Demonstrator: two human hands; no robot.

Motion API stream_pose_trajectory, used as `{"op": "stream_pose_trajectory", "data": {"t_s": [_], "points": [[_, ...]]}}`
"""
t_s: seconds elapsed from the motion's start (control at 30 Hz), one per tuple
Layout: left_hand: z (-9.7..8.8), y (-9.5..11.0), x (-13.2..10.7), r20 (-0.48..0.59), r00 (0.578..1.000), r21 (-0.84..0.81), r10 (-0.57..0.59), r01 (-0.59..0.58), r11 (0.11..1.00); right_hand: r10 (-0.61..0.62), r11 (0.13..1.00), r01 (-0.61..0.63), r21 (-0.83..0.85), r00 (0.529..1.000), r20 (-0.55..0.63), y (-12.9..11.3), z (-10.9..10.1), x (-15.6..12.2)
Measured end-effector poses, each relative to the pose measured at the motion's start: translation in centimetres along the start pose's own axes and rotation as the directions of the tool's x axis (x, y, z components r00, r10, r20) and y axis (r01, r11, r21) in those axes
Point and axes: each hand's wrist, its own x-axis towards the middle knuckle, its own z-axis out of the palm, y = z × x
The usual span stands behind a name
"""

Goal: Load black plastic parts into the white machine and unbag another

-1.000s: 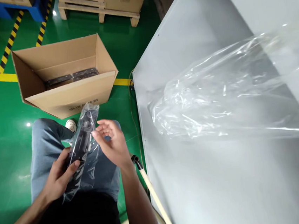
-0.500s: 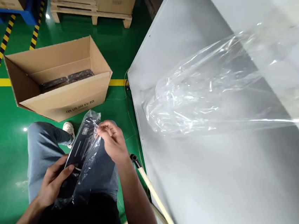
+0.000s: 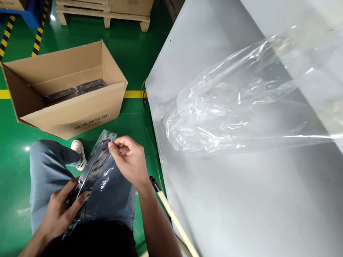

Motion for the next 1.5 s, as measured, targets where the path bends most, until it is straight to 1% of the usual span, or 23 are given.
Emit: {"op": "stream_pose_trajectory", "data": {"t_s": [0.1,0.17,0.2,0.23,0.3,0.33,0.4,0.5,0.57,0.67,0.73,0.8,0.87,0.93,0.97,1.0,1.03,1.1,1.13,1.2,1.27,1.4,1.5], "points": [[0.3,0.4,-0.2,-0.043,0.997,-0.13,-0.071,0.065,0.989,0.06,0.993,-0.049,0.108,0.994,-0.097,0.8,0.4,0.3],[0.4,0.7,-0.4,-0.07,0.986,-0.285,-0.155,0.129,0.95,0.147,0.957,-0.099,0.272,0.976,-0.163,1.6,0.8,0.5],[0.4,0.8,-0.5,-0.065,0.977,-0.368,-0.202,0.164,0.915,0.195,0.923,-0.122,0.366,0.966,-0.169,2.0,0.9,0.6],[0.3,0.9,-0.6,-0.038,0.968,-0.446,-0.247,0.205,0.871,0.237,0.88,-0.144,0.452,0.959,-0.157,2.3,1.1,0.7],[-0.1,0.8,-0.6,0.074,0.945,-0.564,-0.317,0.302,0.769,0.293,0.796,-0.184,0.576,0.951,-0.1,2.9,1.3,0.9],[-0.3,0.7,-0.6,0.139,0.931,-0.605,-0.339,0.351,0.715,0.306,0.768,-0.2,0.608,0.949,-0.074,3.2,1.3,0.9],[-0.6,0.5,-0.5,0.237,0.902,-0.67,-0.362,0.421,0.611,0.316,0.747,-0.227,0.625,0.948,-0.033,3.5,1.3,1.0],[-0.7,0.4,-0.3,0.288,0.872,-0.764,-0.395,0.458,0.455,0.325,0.721,-0.256,0.644,0.946,0.012,3.6,1.3,1.0],[-0.6,0.7,0.0,0.317,0.854,-0.8,-0.412,0.475,0.368,0.35,0.674,-0.273,0.686,0.936,0.03,3.4,1.4,1.0],[-0.4,1.4,0.3,0.364,0.82,-0.799,-0.442,0.518,0.304,0.392,0.606,-0.284,0.743,0.919,0.031,3.2,1.5,1.3],[-0.3,1.7,0.6,0.351,0.797,-0.793,-0.492,0.532,0.295,0.397,0.606,-0.268,0.749,0.918,0.007,3.2,1.3,1.5],[-0.4,1.8,1.1,0.274,0.796,-0.806,-0.539,0.496,0.324,0.369,0.652,-0.251,0.716,0.929,-0.011,3.4,1.0,1.3],[-0.5,1.7,1.7,0.122,0.83,-0.814,-0.545,0.398,0.423,0.326,0.721,-0.267,0.639,0.945,0.027,3.6,0.7,0.6],[-0.7,1.4,2.5,-0.05,0.868,-0.778,-0.494,0.276,0.564,0.307,0.786,-0.332,0.521,0.942,0.137,3.7,0.7,-0.7],[-0.8,1.2,2.9,-0.124,0.882,-0.746,-0.454,0.219,0.629,0.315,0.809,-0.385,0.444,0.922,0.224,3.8,0.7,-1.5],[-0.9,0.9,3.3,-0.18,0.892,-0.714,-0.416,0.172,0.679,0.331,0.822,-0.438,0.364,0.887,0.321,3.9,0.9,-2.4],[-1.1,0.6,3.6,-0.214,0.897,-0.688,-0.386,0.142,0.712,0.349,0.825,-0.487,0.286,0.837,0.421,3.9,1.1,-3.2],[-1.5,0.0,4.0,-0.228,0.903,-0.656,-0.364,0.134,0.742,0.365,0.818,-0.55,0.172,0.726,0.583,3.9,1.4,-4.5],[-1.8,-0.2,4.2,-0.214,0.905,-0.647,-0.368,0.152,0.748,0.36,0.813,-0.563,0.148,0.686,0.632,3.9,1.5,-4.9],[-2.2,-0.2,4.4,-0.154,0.905,-0.648,-0.398,0.211,0.732,0.341,0.808,-0.569,0.152,0.662,0.667,3.8,1.6,-5.3],[-2.4,0.3,4.4,-0.088,0.889,-0.686,-0.45,0.273,0.674,0.323,0.798,-0.576,0.177,0.657,0.681,3.7,1.4,-5.2],[-2.2,1.7,4.5,-0.012,0.825,-0.797,-0.566,0.334,0.503,0.271,0.791,-0.569,0.227,0.657,0.703,3.5,0.7,-4.7],[-2.0,2.0,4.9,0.008,0.803,-0.812,-0.596,0.353,0.464,0.243,0.83,-0.515,0.213,0.678,0.694,3.3,0.3,-4.5]]}}
